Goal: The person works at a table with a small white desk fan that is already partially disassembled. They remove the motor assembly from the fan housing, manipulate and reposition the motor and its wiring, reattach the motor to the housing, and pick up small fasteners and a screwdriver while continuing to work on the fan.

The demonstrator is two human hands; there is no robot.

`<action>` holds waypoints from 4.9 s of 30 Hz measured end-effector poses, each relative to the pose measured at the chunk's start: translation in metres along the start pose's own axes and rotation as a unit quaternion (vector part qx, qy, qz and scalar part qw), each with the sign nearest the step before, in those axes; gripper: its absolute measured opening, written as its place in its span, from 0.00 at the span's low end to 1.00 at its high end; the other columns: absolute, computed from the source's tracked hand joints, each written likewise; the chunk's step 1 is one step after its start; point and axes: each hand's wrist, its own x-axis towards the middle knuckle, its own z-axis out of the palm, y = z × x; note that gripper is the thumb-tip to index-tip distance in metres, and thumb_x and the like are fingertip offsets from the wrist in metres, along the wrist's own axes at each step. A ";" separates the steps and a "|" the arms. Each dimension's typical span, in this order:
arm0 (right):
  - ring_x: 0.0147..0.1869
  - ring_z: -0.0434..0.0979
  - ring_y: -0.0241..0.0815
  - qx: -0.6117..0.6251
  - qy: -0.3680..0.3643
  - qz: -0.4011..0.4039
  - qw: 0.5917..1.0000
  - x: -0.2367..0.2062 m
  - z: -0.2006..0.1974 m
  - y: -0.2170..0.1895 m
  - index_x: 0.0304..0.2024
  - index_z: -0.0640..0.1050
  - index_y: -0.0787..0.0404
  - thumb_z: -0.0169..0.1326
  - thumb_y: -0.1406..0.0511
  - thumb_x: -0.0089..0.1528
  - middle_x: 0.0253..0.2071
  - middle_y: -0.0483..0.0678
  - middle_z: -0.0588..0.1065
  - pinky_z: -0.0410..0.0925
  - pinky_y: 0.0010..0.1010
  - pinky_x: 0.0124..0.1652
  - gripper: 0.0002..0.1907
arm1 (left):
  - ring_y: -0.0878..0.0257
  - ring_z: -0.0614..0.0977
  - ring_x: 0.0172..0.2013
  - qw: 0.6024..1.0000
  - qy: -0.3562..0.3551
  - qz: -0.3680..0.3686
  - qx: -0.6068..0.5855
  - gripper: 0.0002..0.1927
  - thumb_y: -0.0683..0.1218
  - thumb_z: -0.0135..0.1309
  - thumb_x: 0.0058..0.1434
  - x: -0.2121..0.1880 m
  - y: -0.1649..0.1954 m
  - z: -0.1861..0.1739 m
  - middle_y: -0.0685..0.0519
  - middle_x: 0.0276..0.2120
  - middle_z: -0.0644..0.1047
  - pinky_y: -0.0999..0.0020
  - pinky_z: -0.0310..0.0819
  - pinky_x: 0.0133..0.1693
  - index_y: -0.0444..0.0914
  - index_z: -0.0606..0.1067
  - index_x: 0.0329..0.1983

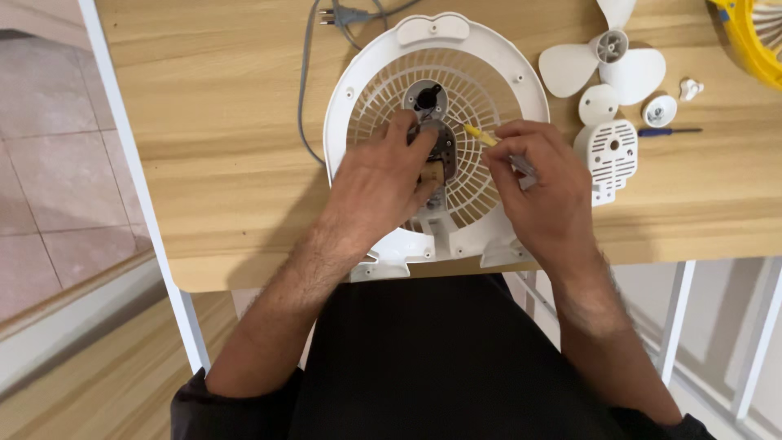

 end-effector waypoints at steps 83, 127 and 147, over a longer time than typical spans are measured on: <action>0.52 0.83 0.53 -0.083 0.099 -0.065 0.989 -0.013 0.046 -0.013 0.53 0.72 0.65 0.57 0.78 0.67 0.49 0.55 0.79 0.77 0.35 0.47 0.14 | 0.50 0.83 0.45 0.999 0.038 -0.009 -0.009 0.09 0.42 0.57 0.62 0.006 -0.002 0.007 0.45 0.48 0.75 0.59 0.82 0.36 0.38 0.79 0.45; 0.54 0.82 0.54 -0.012 0.017 -0.120 0.993 -0.005 0.050 -0.012 0.60 0.68 0.62 0.54 0.79 0.69 0.52 0.55 0.78 0.77 0.38 0.48 0.20 | 0.44 0.85 0.49 0.981 0.080 -0.117 -0.129 0.38 0.45 0.54 0.69 -0.039 -0.033 -0.022 0.31 0.61 0.73 0.52 0.84 0.45 0.32 0.51 0.77; 0.58 0.82 0.56 -0.023 -0.020 -0.163 0.986 -0.002 0.045 -0.005 0.61 0.69 0.61 0.53 0.79 0.68 0.55 0.57 0.77 0.78 0.38 0.51 0.21 | 0.42 0.84 0.53 0.983 0.096 -0.102 -0.122 0.38 0.43 0.55 0.67 -0.041 -0.032 -0.024 0.30 0.63 0.72 0.51 0.82 0.49 0.32 0.52 0.76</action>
